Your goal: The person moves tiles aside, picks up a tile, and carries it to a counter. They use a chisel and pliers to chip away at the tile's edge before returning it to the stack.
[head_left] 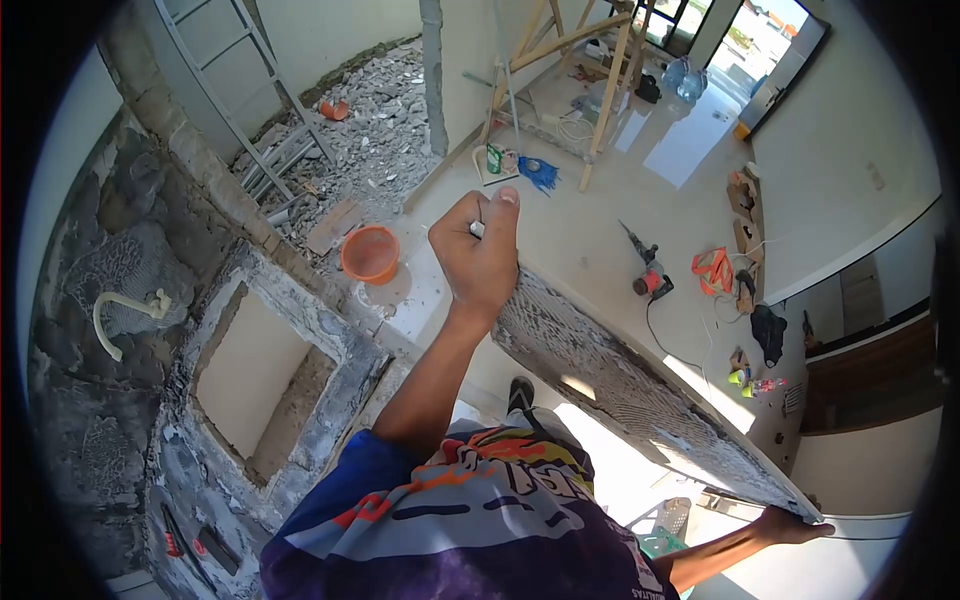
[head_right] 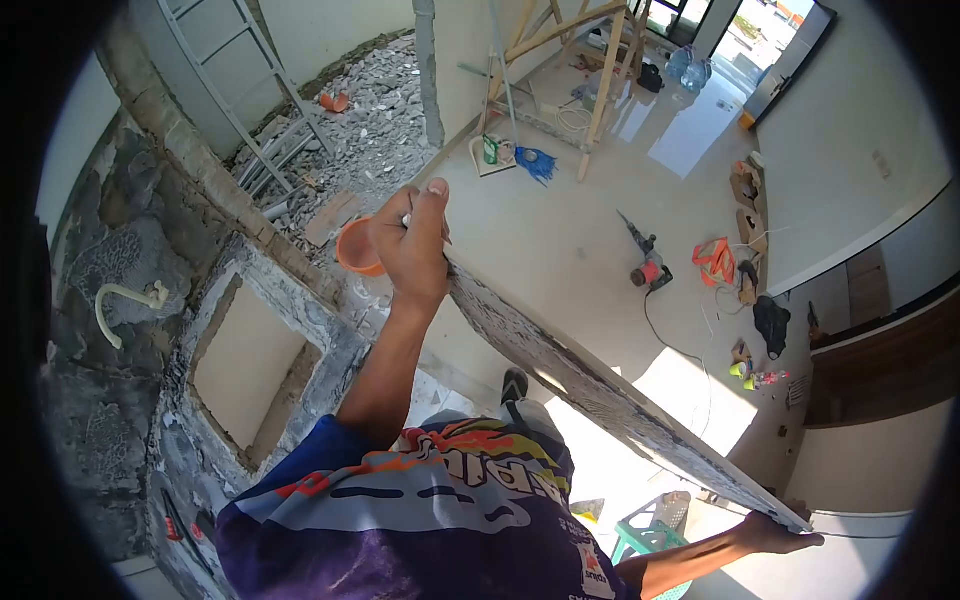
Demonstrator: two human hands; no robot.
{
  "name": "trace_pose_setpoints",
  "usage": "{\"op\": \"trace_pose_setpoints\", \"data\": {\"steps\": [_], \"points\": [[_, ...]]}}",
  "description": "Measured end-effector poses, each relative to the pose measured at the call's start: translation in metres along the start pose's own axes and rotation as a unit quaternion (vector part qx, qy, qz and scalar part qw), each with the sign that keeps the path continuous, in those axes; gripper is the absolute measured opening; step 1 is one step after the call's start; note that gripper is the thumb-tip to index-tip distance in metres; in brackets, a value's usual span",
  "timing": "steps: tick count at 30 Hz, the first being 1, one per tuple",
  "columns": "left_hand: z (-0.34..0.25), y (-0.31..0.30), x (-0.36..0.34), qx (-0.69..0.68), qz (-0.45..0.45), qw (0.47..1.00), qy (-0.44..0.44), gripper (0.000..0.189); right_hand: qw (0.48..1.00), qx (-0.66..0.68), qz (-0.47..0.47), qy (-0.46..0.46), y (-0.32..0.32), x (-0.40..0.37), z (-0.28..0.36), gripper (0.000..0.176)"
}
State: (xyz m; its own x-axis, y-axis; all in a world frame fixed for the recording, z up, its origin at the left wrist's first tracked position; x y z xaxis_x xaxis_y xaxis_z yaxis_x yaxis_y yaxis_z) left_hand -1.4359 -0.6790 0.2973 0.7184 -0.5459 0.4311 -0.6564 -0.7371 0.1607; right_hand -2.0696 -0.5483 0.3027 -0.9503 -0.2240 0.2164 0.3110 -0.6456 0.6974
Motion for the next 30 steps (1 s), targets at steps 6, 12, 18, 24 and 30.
{"op": "trace_pose_setpoints", "data": {"steps": [6,12,18,24,30], "points": [[0.042,0.023,0.127,0.113,-0.095,0.985,0.091,0.045,0.993,0.02,0.058,0.104,0.14,-0.056,-0.244,0.064],[0.091,0.027,0.268,0.118,-0.145,0.964,0.189,0.048,0.958,0.056,0.106,0.261,0.253,-0.172,-0.467,0.059],[0.103,0.019,0.415,0.191,-0.201,0.906,0.321,0.046,0.857,0.085,0.184,0.474,0.37,-0.332,-0.659,0.065],[0.105,0.015,0.55,0.238,-0.225,0.849,0.415,0.045,0.684,-0.13,0.329,0.638,0.46,-0.466,-0.792,0.075],[0.155,-0.028,0.682,0.362,-0.224,0.794,0.434,0.039,0.493,-0.007,0.805,0.329,0.738,-0.717,-0.713,0.097]]}}
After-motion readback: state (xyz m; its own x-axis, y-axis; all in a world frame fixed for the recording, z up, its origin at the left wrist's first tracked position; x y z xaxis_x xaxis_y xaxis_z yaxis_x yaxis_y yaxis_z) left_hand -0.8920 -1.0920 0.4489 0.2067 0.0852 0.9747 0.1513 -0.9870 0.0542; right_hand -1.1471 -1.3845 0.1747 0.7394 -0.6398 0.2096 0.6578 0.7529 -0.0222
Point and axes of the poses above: each hand's wrist, its own x-axis towards the middle knuckle, its own y-axis out of the palm, z = x × y, the point moved 8 cm from there along x, towards the middle knuckle, and after that the axes turned 10 degrees about x, right-handed, at the moved point
